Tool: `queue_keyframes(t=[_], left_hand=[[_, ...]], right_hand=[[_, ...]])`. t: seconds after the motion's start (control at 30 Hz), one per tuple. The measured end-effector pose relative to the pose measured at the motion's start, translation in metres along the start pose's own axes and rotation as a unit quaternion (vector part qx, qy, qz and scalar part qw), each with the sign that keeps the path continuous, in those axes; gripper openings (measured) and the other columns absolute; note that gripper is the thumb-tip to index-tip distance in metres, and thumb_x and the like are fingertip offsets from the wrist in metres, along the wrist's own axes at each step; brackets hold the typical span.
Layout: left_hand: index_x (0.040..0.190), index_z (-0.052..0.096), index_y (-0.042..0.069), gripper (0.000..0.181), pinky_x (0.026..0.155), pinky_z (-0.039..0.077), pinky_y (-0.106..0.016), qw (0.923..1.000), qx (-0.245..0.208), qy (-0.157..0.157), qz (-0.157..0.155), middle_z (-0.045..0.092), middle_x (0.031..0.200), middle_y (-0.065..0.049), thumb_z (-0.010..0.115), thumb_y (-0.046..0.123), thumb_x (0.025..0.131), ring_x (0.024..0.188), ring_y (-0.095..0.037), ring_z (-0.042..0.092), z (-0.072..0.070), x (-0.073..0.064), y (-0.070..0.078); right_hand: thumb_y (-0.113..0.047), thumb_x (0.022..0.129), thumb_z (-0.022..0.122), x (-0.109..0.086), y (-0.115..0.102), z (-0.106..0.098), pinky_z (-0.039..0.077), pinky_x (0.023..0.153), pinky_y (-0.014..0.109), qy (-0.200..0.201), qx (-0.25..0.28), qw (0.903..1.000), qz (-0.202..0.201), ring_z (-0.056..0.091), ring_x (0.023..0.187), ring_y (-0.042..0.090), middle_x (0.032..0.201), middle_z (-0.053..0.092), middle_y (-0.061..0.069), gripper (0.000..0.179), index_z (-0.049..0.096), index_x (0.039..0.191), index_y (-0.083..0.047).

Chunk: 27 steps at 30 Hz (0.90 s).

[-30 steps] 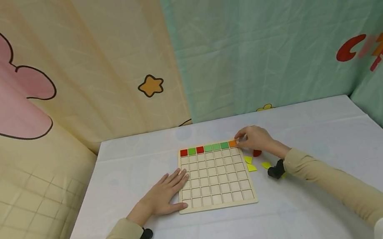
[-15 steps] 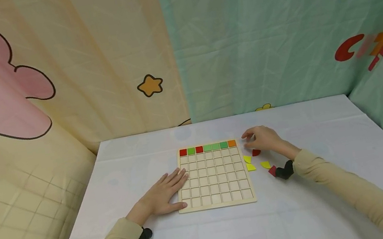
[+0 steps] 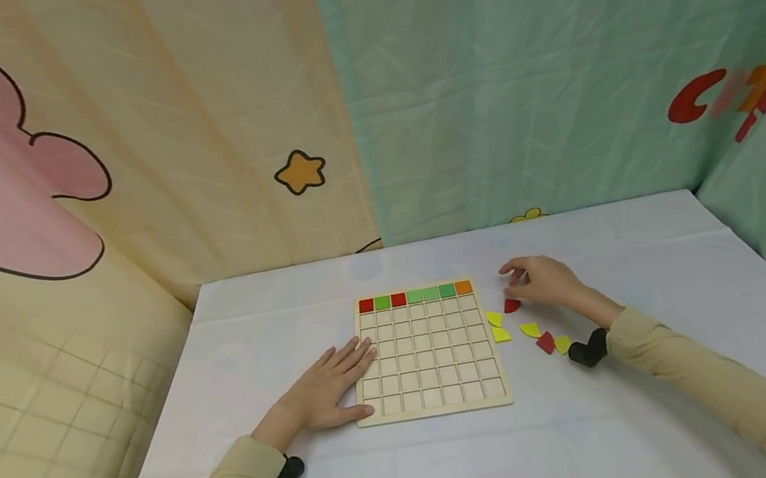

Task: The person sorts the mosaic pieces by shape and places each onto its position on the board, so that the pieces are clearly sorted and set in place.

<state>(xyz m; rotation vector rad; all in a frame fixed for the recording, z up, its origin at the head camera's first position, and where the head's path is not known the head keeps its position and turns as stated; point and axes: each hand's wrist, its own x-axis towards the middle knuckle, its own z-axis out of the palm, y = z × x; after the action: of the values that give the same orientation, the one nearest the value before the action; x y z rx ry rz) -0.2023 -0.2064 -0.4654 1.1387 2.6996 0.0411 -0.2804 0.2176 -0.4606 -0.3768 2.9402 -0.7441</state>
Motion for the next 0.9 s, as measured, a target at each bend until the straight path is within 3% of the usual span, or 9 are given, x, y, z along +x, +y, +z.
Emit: queue_keyframes(t=[0.37,0.9], left_hand=[[0.156,0.013,0.014,0.088,0.12,0.016,-0.052,1.0,0.0,0.002,0.001,0.01,0.163,-0.004,0.043,0.066,0.091,0.151,-0.024,0.01,0.0,-0.001,0.0],[0.156,0.011,0.016,0.088,0.12,0.015,-0.051,1.0,-0.004,-0.004,-0.005,0.008,0.163,-0.002,0.042,0.067,0.091,0.151,-0.023,0.008,0.002,-0.002,-0.001]], right_hand=[[-0.02,0.084,0.072,-0.012,0.006,0.001,0.045,0.061,0.024,0.011,0.015,0.9998,-0.005,0.053,0.072,0.017,0.09,0.068,0.006,0.036,0.066,0.117,-0.007],[-0.016,0.084,0.069,-0.023,0.01,0.005,0.045,0.064,0.026,-0.023,0.029,0.9986,-0.038,0.053,0.069,0.012,0.083,0.066,-0.001,0.032,0.067,0.115,-0.007]])
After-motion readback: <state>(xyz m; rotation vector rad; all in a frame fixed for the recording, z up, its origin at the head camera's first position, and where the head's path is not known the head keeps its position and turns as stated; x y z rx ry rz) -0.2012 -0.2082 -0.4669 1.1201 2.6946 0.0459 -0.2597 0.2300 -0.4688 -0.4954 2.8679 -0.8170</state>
